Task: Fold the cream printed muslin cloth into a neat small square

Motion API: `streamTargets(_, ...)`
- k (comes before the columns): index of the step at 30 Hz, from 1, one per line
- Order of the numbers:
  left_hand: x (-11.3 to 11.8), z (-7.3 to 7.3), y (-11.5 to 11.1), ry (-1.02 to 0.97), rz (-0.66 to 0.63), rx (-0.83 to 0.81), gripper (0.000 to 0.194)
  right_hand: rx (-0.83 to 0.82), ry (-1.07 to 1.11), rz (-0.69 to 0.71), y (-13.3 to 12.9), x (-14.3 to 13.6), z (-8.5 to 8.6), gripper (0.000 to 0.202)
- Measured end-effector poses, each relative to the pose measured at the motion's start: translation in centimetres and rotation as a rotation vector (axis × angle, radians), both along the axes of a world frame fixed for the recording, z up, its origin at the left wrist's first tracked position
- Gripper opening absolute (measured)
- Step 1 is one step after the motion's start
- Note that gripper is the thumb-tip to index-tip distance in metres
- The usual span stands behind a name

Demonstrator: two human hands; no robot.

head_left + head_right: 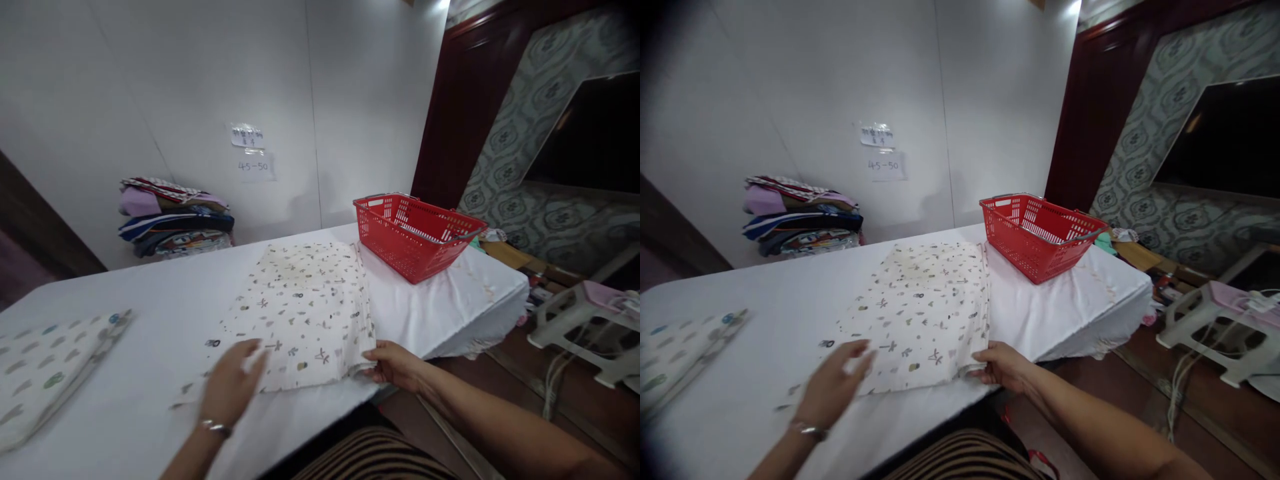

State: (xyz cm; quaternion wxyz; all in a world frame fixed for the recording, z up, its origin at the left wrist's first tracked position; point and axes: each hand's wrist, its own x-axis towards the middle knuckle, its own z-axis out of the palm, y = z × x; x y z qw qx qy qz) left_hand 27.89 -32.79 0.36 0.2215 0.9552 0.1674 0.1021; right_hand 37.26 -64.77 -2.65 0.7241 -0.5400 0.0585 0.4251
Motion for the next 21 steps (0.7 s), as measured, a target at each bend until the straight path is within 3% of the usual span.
streamTargets(4, 2.1, -1.2, -11.8, -0.003, -0.583, 0.04, 0.051, -0.062, -0.079, -0.001, 0.0, 0.3, 0.9, 0.034)
streamTargets(7, 3.2, -2.5, -16.2, 0.051, -0.738, 0.135, 0.044, -0.097, -0.161, -0.014, -0.4, 0.0, 0.5, 0.033)
streamTargets(10, 4.1, -3.5, -17.3, 0.09, -0.739, 0.215, 0.025, -0.131, -0.226, 0.018, -1.4, -0.2, -0.4, 0.035)
streamTargets(13, 4.7, -4.1, -17.4, 0.123, -0.754, 0.241, 0.021, -0.218, -0.256, 0.231, -3.0, 1.4, -0.7, 0.038)
streamTargets(15, 4.8, -4.2, -17.4, 0.131, -0.751, 0.24, 0.021, -0.378, -0.336, 0.362, -4.1, 4.0, -0.2, 0.042)
streamTargets(16, 4.9, -4.3, -17.4, 0.135, -0.747, 0.239, 0.021, -0.473, -0.416, 0.351, -4.4, 5.7, 0.2, 0.043)
streamTargets(18, 5.0, -4.3, -17.5, 0.148, -0.743, 0.241, 0.021, -0.611, -0.581, 0.185, -4.3, 9.6, 1.0, 0.036)
streamTargets(21, 5.0, -4.4, -17.4, 0.162, -0.75, 0.244, 0.021, -0.729, -0.672, 0.042, -2.3, 15.0, 1.8, 0.017)
